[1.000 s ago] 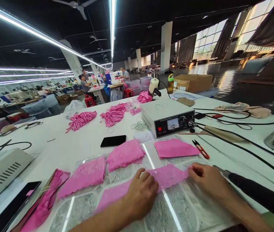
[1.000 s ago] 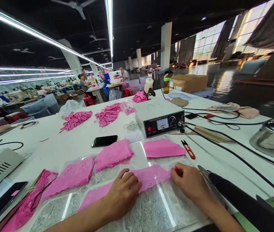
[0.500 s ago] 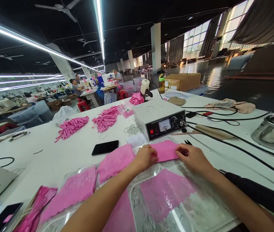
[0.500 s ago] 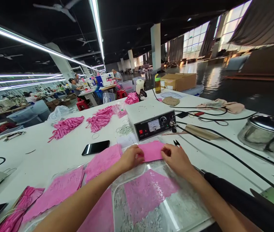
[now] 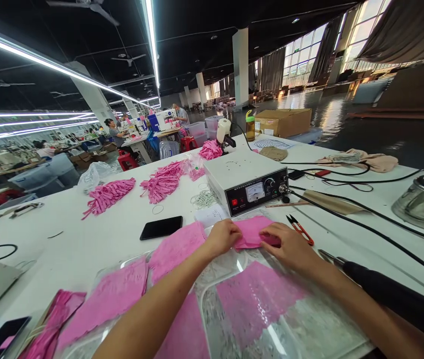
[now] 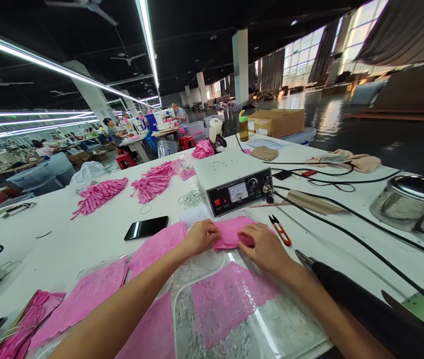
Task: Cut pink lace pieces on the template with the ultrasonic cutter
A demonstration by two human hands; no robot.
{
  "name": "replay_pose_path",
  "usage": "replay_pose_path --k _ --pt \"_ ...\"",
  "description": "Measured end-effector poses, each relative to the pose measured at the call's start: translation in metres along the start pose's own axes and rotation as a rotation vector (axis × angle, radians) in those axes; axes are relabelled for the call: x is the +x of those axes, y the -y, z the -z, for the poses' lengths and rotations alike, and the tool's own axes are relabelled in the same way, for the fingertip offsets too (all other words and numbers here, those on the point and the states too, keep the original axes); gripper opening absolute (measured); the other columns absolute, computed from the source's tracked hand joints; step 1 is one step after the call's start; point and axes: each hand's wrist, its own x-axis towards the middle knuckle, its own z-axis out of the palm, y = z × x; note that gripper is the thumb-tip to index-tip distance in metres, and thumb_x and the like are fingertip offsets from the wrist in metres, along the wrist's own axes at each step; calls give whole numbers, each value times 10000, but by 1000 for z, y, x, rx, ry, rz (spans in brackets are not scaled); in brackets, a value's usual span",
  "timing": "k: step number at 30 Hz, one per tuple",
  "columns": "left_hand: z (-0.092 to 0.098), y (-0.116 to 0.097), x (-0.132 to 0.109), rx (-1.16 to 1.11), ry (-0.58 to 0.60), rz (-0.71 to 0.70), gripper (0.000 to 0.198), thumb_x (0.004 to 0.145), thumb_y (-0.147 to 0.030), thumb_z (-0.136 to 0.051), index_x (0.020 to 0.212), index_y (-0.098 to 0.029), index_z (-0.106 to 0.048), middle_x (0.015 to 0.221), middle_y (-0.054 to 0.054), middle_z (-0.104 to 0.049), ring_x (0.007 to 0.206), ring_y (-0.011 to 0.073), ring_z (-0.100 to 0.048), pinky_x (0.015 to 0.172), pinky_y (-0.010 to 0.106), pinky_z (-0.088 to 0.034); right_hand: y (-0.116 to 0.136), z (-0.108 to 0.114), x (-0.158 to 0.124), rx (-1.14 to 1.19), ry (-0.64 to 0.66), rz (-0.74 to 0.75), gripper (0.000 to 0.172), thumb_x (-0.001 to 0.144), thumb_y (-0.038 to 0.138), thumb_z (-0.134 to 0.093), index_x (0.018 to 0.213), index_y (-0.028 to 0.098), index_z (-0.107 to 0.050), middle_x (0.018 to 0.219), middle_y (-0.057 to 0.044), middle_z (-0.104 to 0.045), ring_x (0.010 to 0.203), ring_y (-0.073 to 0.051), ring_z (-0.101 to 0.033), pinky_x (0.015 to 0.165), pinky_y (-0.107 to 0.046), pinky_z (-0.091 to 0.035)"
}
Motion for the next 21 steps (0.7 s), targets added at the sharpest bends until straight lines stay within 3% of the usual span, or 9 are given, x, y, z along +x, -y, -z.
replay_pose_path --k 6,9,13,16,18,21 --pt "11 -7 4 -11 7 -1 287 958 -334 -570 1185 -158 -580 1184 85 -598 1003 206 -620 859 404 -538 8 -9 2 -127 -67 77 145 792 226 -632 931 187 -645 927 -68 -659 895 -244 -596 791 -360 -481" --pt "20 -13 4 -10 6 5 283 959 -335 -567 1181 -160 -583 1186 84 -598 1006 207 -618 863 404 -537 6 -12 5 -194 -129 88 86 809 159 -578 863 186 -639 876 -69 -648 849 -243 -588 749 -358 -470" --pt "36 -20 -2 -21 17 25 275 959 -334 -568 1170 -158 -588 1174 82 -603 997 203 -621 858 399 -538 2 -8 2 -247 -218 119 142 820 102 -520 842 179 -637 842 -76 -648 806 -247 -591 699 -358 -455" --pt "50 -26 -20 -54 50 43 240 950 -328 -583 1096 -140 -609 1096 66 -626 937 185 -629 818 374 -543 6 2 -11 -233 -230 203 153 857 111 -498 858 176 -636 843 -74 -650 806 -233 -598 711 -347 -464" --pt "56 -29 -40 -87 78 57 161 922 -282 -606 948 -131 -653 996 43 -643 844 160 -628 750 315 -536 13 9 -25 -201 -205 275 161 887 119 -482 881 174 -634 854 -71 -648 805 -212 -600 723 -330 -475" --pt "51 -36 -76 -135 131 80 135 822 -157 -614 711 -143 -690 837 8 -640 719 126 -602 632 223 -473 26 15 -49 -139 -157 372 168 923 131 -469 896 182 -627 841 -56 -637 760 -176 -589 686 -296 -485"
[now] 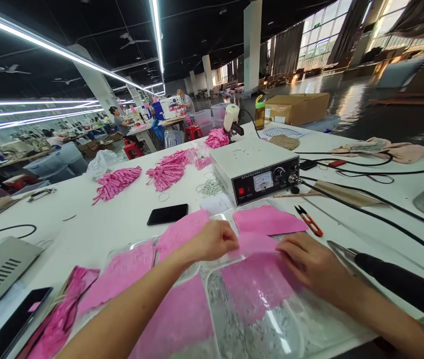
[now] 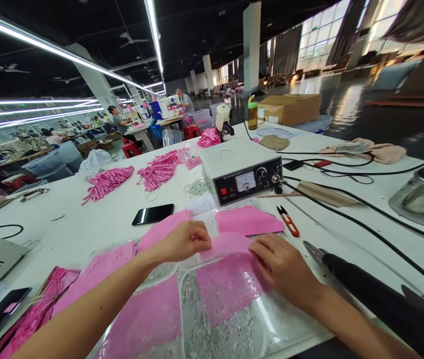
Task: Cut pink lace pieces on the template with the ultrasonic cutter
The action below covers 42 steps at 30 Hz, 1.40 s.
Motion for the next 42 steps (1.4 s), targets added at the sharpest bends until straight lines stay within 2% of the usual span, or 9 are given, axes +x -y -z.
replay_pose_path --k 5,11,16,21,24,28,33,37,42 --pt "-41 -1 -43 -18 47 24 186 713 -55 -596 669 -179 -727 784 2 -621 716 124 -582 637 205 -425 20 5 -23 122 53 142 209 917 71 -464 934 206 -622 803 -39 -642 708 -159 -589 638 -290 -497" --pt "-71 0 -53 -5 25 34 222 703 -42 -563 633 -187 -716 736 15 -621 748 151 -587 706 226 -442 15 13 -30 209 136 105 234 901 90 -476 1028 221 -622 870 -55 -661 771 -179 -624 667 -305 -546" --pt "-72 -4 -51 34 32 24 227 721 -48 -555 616 -187 -701 713 14 -631 741 155 -592 713 234 -442 8 23 -36 251 253 34 240 893 126 -513 1082 233 -615 974 -63 -667 904 -197 -636 760 -311 -573" --pt "-70 -8 -51 98 41 24 195 733 -27 -583 659 -173 -690 753 12 -649 754 149 -597 740 237 -439 4 21 -44 275 281 -30 265 928 152 -523 1148 259 -622 1018 -48 -673 959 -190 -637 817 -323 -574" --pt "-65 -9 -57 130 68 7 56 745 -161 -719 783 -185 -687 822 8 -649 798 168 -596 720 239 -439 3 19 -47 284 277 -56 258 940 185 -525 1158 268 -637 1040 -51 -677 966 -195 -646 828 -330 -579" --pt "-62 -10 -66 178 121 -45 321 667 -309 -838 896 -193 -646 920 13 -631 845 191 -583 744 260 -442 0 18 -49 280 252 -60 254 938 214 -525 1150 277 -651 1047 -47 -688 962 -199 -662 826 -323 -590" --pt "-69 -11 -71 215 105 -78 63 792 -134 -665 825 -171 -626 975 49 -624 917 198 -572 820 275 -437 -2 15 -50 269 211 -39 231 927 255 -539 1114 287 -671 1025 -44 -705 924 -212 -684 809 -335 -605" --pt "-71 -10 -69 179 83 -87 142 837 -79 -550 747 -163 -622 940 56 -639 897 181 -592 830 266 -441 -2 15 -48 271 186 -26 215 927 273 -530 1075 289 -685 986 -39 -716 872 -214 -699 759 -327 -616" --pt "-66 -10 -68 72 59 -55 164 786 -32 -537 728 -155 -629 870 42 -661 861 169 -599 776 235 -451 -1 20 -43 257 152 18 208 925 251 -526 1074 302 -662 959 -22 -720 846 -204 -704 738 -312 -620"
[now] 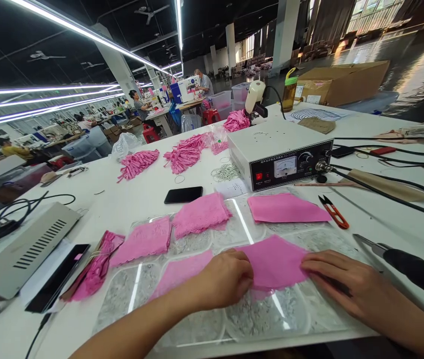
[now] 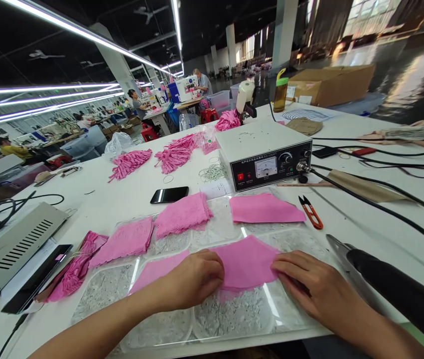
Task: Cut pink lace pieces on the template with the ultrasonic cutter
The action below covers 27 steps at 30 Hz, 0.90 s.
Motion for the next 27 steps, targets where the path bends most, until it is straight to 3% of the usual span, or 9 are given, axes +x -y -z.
replay_pose_path --k 7,11,14,18,23,27 --pt "8 1 3 -173 -82 102 143 771 -75 -539 751 -160 -653 805 6 -654 709 123 -570 666 209 -439 22 -1 18 -13 -1 -14 306 847 312 -631 1151 279 -617 1049 -76 -672 947 -252 -657 757 -360 -600" --pt "11 5 4 -269 -142 140 131 797 -122 -538 774 -165 -659 852 3 -658 707 117 -562 656 215 -427 21 -18 24 -141 -30 -46 162 889 249 -526 968 251 -668 888 -65 -654 727 -194 -654 576 -288 -545" --pt "11 8 1 -356 -169 156 120 773 -115 -549 735 -164 -651 823 -1 -646 708 121 -548 642 223 -407 12 -23 30 -227 -53 -107 242 918 230 -440 886 236 -680 808 -52 -645 568 -153 -611 422 -248 -435" --pt "5 13 -4 -557 -162 186 92 751 -110 -584 686 -151 -634 731 -3 -628 679 123 -547 663 239 -430 15 -28 58 -243 -101 -97 258 914 203 -438 905 217 -695 827 -55 -667 558 -151 -616 421 -252 -415" --pt "2 36 -23 -956 -229 317 245 916 -339 -493 845 -134 -608 823 64 -668 764 151 -654 791 311 -524 61 -64 107 -47 9 133 291 932 129 -406 921 210 -685 931 -68 -670 731 -155 -647 599 -250 -504" --pt "8 61 -58 -1173 -316 455 496 938 -593 -366 861 -138 -549 771 74 -644 671 160 -668 722 354 -564 111 -103 131 144 130 365 312 940 93 -397 849 205 -674 835 -45 -662 711 -155 -618 635 -266 -508"
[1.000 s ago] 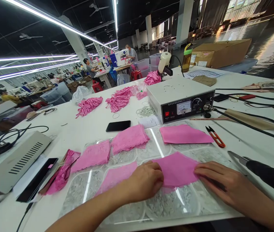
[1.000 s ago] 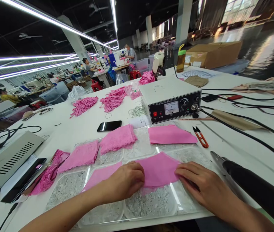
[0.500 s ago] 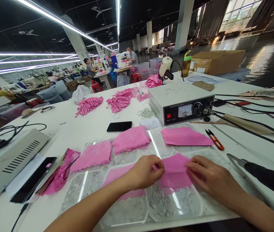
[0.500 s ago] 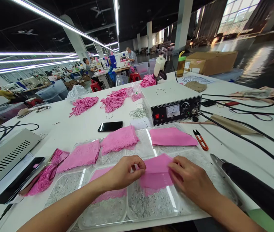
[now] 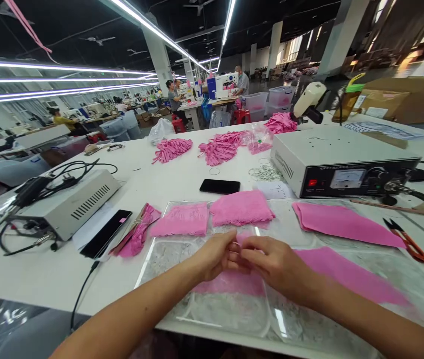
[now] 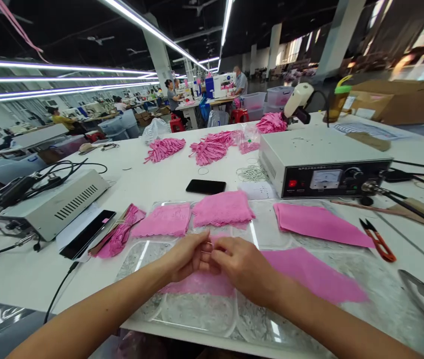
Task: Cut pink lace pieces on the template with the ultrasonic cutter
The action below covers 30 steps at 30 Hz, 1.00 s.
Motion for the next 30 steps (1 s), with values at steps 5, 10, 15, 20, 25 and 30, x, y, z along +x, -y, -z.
replay_pose_path --k 5,10,15,20,25,30 --pt "33 13 -24 -43 -129 49 445 807 -569 -604 895 -134 -579 701 20 -605 606 134 -606 590 264 -513 10 -17 17 201 18 168 317 943 85 -386 1047 213 -656 1052 -63 -682 928 -158 -652 787 -279 -541" --pt "38 23 -32 141 -255 13 278 647 -201 -704 902 -122 -629 636 -52 -531 550 83 -486 525 188 -353 -26 10 -3 203 207 -407 197 913 230 -470 888 216 -664 865 -37 -667 636 -142 -601 556 -268 -495" --pt "33 23 -38 403 -328 -56 328 659 -104 -578 973 -134 -667 696 -36 -576 602 112 -509 591 227 -374 -37 19 -19 116 353 -641 190 854 271 -480 773 208 -640 764 -33 -654 591 -158 -558 542 -288 -428" --pt "31 23 -50 633 -363 -96 374 713 -128 -524 1056 -155 -668 673 -29 -593 671 158 -552 662 259 -385 -31 11 -11 90 425 -703 117 818 207 -510 792 202 -624 802 -33 -649 680 -171 -579 602 -282 -398" --pt "32 32 -58 776 -396 -111 413 739 -150 -498 1121 -163 -655 693 -10 -610 651 174 -552 665 279 -391 -30 10 -1 67 467 -715 164 815 105 -479 748 191 -601 776 -24 -639 653 -151 -551 587 -265 -347" --pt "39 42 -66 964 -446 -177 415 788 -210 -460 1162 -166 -634 701 8 -622 623 181 -553 660 291 -436 -27 4 12 53 488 -681 155 805 77 -503 761 180 -612 796 -25 -640 681 -145 -538 608 -263 -333"
